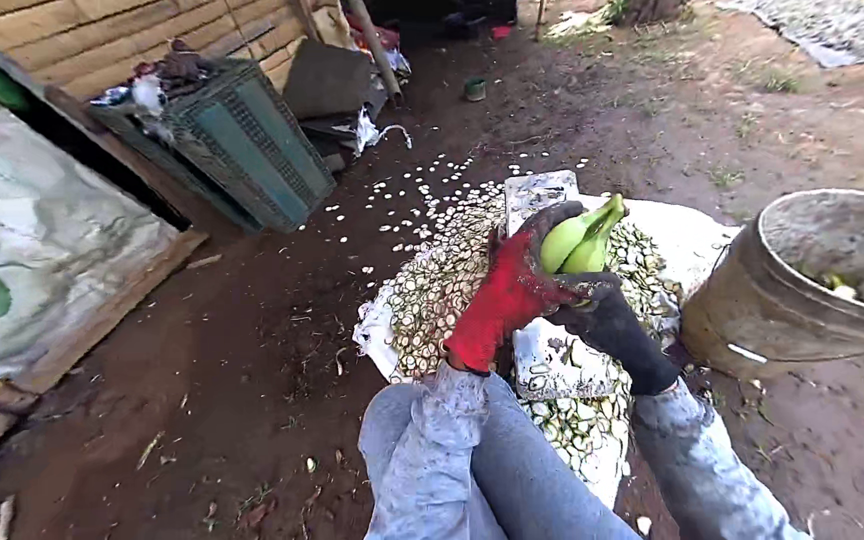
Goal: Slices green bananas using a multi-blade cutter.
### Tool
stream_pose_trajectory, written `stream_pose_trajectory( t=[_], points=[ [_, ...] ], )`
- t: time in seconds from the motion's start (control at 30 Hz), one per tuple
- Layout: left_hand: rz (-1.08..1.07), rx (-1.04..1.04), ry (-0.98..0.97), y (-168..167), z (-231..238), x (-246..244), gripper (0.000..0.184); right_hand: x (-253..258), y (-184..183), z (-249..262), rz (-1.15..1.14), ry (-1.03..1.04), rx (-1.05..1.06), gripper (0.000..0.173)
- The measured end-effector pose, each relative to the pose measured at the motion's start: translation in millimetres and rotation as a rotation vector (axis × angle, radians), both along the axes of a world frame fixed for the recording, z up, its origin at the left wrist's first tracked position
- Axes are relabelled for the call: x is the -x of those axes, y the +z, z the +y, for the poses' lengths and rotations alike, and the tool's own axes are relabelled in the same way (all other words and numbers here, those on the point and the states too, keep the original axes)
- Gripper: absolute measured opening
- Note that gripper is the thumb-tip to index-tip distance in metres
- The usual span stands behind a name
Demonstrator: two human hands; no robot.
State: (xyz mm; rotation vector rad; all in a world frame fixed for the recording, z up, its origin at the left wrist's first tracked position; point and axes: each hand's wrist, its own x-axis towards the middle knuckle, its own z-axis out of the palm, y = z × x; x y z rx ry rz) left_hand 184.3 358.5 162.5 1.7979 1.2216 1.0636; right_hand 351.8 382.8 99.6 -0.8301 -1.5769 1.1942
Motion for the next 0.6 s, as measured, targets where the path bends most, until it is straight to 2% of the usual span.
stream_pose_trajectory(
  t=[0.1, 0.2, 0.27, 0.33, 0.43, 0.53, 0.57, 0.6],
  points=[
    [0.150, 0.016, 0.048, -37, 24, -30, 0.098, -9, -50, 14, 0.012, -0.101, 0.080, 0.042],
    [0.257, 0.024, 0.078, -81, 42, -45, 0.091, -5, -86, 14, -0.009, -0.188, 0.229, 0.031],
    [0.298, 0.002, 0.108, -92, 50, -49, 0.082, 2, -92, 13, -0.038, -0.241, 0.209, 0.040],
    [0.296, 0.019, 0.087, -87, 49, -47, 0.079, 8, -92, 10, -0.022, -0.292, 0.198, 0.054],
    [0.282, 0.032, -0.070, -74, 49, -46, 0.080, 13, -90, 5, 0.087, -0.422, 0.222, 0.059],
    [0.145, 0.106, -0.162, -65, 52, -35, 0.069, 11, -97, 17, 0.241, -0.532, 0.146, 0.098],
    [0.074, 0.118, -0.126, -69, 54, -33, 0.061, 7, -99, 22, 0.301, -0.520, 0.149, 0.103],
    [0.025, 0.127, -0.106, -75, 56, -31, 0.057, 2, -101, 25, 0.377, -0.504, 0.170, 0.101]
  ],
)
